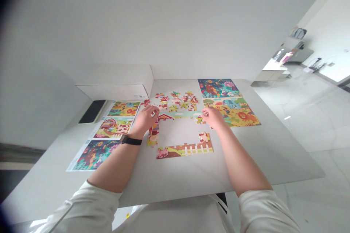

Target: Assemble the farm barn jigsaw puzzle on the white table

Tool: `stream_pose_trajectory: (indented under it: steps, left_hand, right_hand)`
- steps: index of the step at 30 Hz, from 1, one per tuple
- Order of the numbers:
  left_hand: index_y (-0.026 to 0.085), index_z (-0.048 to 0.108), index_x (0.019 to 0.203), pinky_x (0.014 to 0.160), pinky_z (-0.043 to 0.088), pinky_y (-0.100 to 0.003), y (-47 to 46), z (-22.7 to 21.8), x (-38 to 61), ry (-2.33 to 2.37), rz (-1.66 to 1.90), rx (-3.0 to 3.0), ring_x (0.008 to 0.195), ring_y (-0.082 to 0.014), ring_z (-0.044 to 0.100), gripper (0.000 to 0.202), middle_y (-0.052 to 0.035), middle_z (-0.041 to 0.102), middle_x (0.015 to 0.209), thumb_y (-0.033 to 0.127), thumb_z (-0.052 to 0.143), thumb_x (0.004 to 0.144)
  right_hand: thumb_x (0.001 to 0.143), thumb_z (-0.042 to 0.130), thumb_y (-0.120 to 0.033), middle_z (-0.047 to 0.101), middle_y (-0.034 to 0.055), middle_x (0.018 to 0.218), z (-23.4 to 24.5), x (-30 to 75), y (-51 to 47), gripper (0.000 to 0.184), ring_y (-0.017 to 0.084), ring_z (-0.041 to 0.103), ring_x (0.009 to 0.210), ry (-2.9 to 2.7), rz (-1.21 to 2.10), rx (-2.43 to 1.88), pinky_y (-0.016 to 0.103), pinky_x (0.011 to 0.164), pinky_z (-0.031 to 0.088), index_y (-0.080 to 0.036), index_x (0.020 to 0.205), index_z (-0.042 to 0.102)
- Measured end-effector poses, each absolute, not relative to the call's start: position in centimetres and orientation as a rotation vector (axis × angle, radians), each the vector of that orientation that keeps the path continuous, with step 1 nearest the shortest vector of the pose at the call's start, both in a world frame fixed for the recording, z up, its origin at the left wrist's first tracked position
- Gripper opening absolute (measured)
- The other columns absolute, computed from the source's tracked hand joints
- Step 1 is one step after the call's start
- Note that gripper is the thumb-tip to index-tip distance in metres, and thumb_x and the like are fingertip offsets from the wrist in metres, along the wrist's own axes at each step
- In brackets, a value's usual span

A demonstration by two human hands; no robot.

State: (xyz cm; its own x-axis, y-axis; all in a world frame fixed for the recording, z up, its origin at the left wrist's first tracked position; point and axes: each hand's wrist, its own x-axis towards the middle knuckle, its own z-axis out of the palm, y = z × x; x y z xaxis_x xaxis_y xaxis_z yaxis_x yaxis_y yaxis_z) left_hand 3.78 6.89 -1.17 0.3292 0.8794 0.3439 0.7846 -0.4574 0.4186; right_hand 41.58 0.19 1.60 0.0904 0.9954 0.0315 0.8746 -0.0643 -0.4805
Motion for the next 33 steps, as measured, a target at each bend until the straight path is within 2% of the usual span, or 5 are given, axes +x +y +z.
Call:
stream_pose_trajectory:
  steps: [4,11,25,29,33]
  left_hand:
    - [0.023,0.073,0.104,0.095,0.055,-0.036,8.0,-2.4,3.5,1.518,0.907,2.396,0.101,-0.0248,0.071,0.018,-0.0091,0.077,0.106,0.026,0.056,0.101]
    - [0.025,0.074,0.106,0.105,0.051,-0.045,9.3,-3.7,2.7,1.602,0.997,2.35,0.113,-0.0296,0.07,0.016,-0.0085,0.077,0.113,0.025,0.059,0.099]
    - [0.023,0.074,0.105,0.107,0.053,-0.047,9.6,-4.3,2.6,1.574,1.079,2.275,0.113,-0.03,0.07,0.016,-0.0095,0.076,0.113,0.023,0.06,0.097]
    - [0.023,0.074,0.105,0.107,0.054,-0.047,9.5,-4.4,2.8,1.546,1.13,2.266,0.113,-0.0293,0.071,0.017,-0.0094,0.077,0.112,0.02,0.059,0.097]
    - [0.023,0.074,0.103,0.103,0.057,-0.045,9.4,-4.3,2.9,1.529,1.154,2.28,0.109,-0.0281,0.072,0.02,-0.0092,0.077,0.11,0.015,0.058,0.095]
  right_hand:
    - [0.095,0.072,-0.023,0.083,0.0085,0.115,1.3,42.2,3.2,0.024,0.022,0.077,0.103,-1.902,0.437,-2.058,0.033,0.096,0.057,-0.022,0.117,0.078]
    - [0.098,0.071,-0.028,0.076,0.0125,0.133,1.8,40.7,8.0,0.032,0.027,0.072,0.121,-1.998,0.268,-2.14,0.036,0.107,0.053,-0.023,0.129,0.077]
    - [0.101,0.064,-0.035,0.068,0.025,0.137,1.7,36.6,12.9,0.041,0.038,0.069,0.124,-2.067,0.153,-2.398,0.045,0.103,0.056,-0.018,0.136,0.077]
    - [0.102,0.062,-0.027,0.065,0.0202,0.145,2.3,35.7,14.3,0.048,0.036,0.064,0.131,-2.239,0.104,-2.244,0.045,0.108,0.053,-0.027,0.149,0.069]
    - [0.094,0.073,-0.027,0.064,0.018,0.145,3.1,35.2,17.3,0.052,0.036,0.064,0.129,-2.471,0.186,-2.195,0.043,0.108,0.054,-0.03,0.147,0.072]
